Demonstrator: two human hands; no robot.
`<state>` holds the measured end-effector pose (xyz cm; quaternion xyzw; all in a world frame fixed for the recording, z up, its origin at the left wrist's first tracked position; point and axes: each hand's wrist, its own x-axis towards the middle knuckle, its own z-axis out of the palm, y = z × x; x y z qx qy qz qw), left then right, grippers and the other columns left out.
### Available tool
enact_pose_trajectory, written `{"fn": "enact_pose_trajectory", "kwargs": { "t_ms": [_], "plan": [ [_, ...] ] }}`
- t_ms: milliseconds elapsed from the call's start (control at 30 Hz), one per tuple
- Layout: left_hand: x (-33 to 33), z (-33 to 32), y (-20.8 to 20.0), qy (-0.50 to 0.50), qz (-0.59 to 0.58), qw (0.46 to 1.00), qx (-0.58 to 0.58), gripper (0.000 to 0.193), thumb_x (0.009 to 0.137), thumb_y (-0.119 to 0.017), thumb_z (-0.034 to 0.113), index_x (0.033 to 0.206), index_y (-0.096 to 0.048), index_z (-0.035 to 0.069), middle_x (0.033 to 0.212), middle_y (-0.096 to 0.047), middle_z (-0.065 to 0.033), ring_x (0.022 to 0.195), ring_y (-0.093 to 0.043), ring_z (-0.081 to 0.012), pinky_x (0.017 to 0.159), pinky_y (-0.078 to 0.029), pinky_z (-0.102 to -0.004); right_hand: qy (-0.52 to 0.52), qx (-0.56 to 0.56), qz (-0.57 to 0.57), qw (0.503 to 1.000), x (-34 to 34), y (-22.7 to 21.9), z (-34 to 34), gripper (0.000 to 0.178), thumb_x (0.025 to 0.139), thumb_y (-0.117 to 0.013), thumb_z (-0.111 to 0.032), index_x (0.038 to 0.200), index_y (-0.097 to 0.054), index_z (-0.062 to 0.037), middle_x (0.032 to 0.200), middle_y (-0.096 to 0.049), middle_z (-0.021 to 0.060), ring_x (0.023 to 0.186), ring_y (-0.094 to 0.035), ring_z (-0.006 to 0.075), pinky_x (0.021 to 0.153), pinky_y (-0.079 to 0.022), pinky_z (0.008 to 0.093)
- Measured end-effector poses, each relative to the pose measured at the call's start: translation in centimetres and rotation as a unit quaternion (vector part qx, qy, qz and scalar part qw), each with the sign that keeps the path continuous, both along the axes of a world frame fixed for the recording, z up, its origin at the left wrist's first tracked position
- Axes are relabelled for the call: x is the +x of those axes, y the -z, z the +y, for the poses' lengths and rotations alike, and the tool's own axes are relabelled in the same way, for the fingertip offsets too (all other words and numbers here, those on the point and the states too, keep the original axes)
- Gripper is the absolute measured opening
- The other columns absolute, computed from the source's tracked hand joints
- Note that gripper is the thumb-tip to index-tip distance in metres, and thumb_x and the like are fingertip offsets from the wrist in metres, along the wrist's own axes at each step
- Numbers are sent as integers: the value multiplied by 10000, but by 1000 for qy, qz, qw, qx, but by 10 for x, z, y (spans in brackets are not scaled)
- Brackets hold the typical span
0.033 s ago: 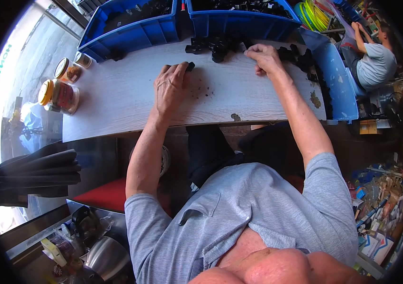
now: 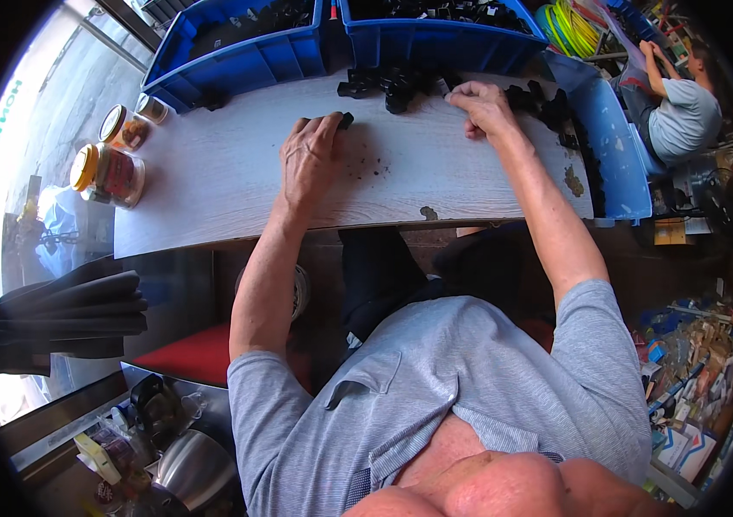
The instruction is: Assembling small black plastic parts at a workbench.
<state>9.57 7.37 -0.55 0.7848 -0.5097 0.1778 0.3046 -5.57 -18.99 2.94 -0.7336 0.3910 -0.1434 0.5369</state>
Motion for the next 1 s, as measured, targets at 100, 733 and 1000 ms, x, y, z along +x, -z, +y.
{"fn": "enact_pose_trajectory", "kwargs": {
  "t_ms": [100,733,1000],
  "plan": [
    [-2,1,-3,2,13,999,-41,276,873,-684,53,1147,-665,76,940,-713,-129,858,-660,-347,785,-531,-433,-27,13,9,1000,-12,0,5,231,859,-766,-248,997,-690,-79,618,-562,-13,453,-519,63,404,-482,256],
    [-66,-83,0,140,76,987,-34,285,876,-663,98,1159,-668,70,1057,-712,-144,971,-666,-358,871,-532,-438,-87,16,28,996,-33,4,36,372,845,-660,-59,1214,-622,-76,652,-541,-13,460,-483,86,382,-404,259],
    [-70,-77,1,143,87,984,-56,297,872,-653,59,1167,-684,58,1079,-708,-144,934,-686,-357,799,-568,-422,-139,-9,52,989,-30,-7,38,454,839,-652,-51,1286,-627,-125,599,-514,-3,421,-470,109,355,-350,283]
  ]
}}
